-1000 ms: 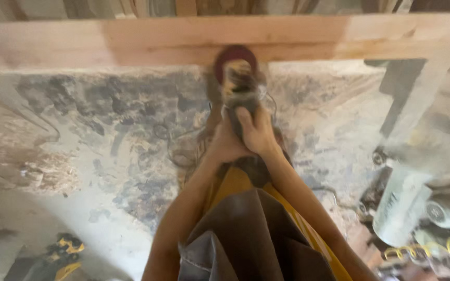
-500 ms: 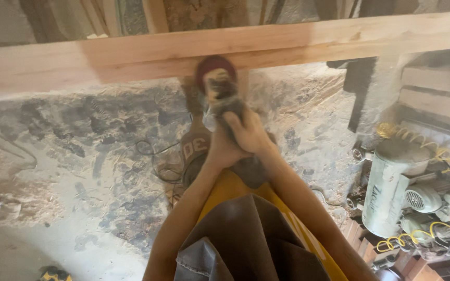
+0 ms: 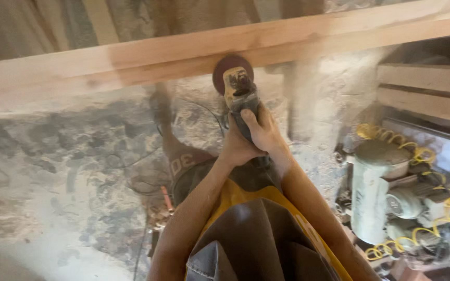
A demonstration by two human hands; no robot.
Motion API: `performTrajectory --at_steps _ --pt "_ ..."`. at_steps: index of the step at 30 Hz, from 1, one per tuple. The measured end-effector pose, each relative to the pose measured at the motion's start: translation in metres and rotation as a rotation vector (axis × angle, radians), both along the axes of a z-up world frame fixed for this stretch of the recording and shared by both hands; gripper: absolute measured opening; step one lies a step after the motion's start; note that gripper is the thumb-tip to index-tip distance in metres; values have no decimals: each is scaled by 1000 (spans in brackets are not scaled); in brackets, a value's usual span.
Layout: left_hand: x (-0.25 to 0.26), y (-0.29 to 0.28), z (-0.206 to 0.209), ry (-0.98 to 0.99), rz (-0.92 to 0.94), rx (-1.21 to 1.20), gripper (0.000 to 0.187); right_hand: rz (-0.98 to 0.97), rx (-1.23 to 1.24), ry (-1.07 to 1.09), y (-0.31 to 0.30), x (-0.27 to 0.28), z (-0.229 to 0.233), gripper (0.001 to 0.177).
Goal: The person uses a handheld power tool with a sanding disc to smooth the edges and surface of a wooden board, moving the tool back and forth by hand.
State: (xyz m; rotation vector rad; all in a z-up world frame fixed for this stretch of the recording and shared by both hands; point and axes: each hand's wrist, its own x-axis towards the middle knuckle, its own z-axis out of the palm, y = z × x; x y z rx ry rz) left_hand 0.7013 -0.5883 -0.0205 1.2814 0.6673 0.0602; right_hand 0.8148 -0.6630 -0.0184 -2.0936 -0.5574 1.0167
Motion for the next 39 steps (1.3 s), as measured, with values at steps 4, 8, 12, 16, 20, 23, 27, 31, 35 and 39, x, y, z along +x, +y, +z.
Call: performTrajectory --at_steps 4,8,12,16,20,23,27,31,35,39 --pt "43 -37 1 14 -139 249 135 -78 -36 -71 -57 40 -20 55" --pt "94 -61 4 212 -267 76 138 -323 106 138 -108 75 -35 50" --pt "118 -57 9 235 -346 77 134 -488 197 167 -124 93 -45 50" --pt "103 -36 12 288 -398 106 131 -448 272 153 -105 72 -45 51" --pt "43 -11 13 246 -160 142 131 -282 201 159 -61 26 -36 53" --pt "-3 14 15 319 -72 82 130 -116 176 169 -15 -9 -24 55" --pt "-55 49 16 138 131 135 128 130 83 63 50 -51 -5 56" --pt "-97 81 8 19 322 -2 125 288 92 177 115 -82 5 69" --pt "-128 102 1 -127 550 -168 115 473 21 193 172 -107 4 78" --pt "-136 113 0 -21 605 -125 117 550 -8 168 192 -116 6 85"
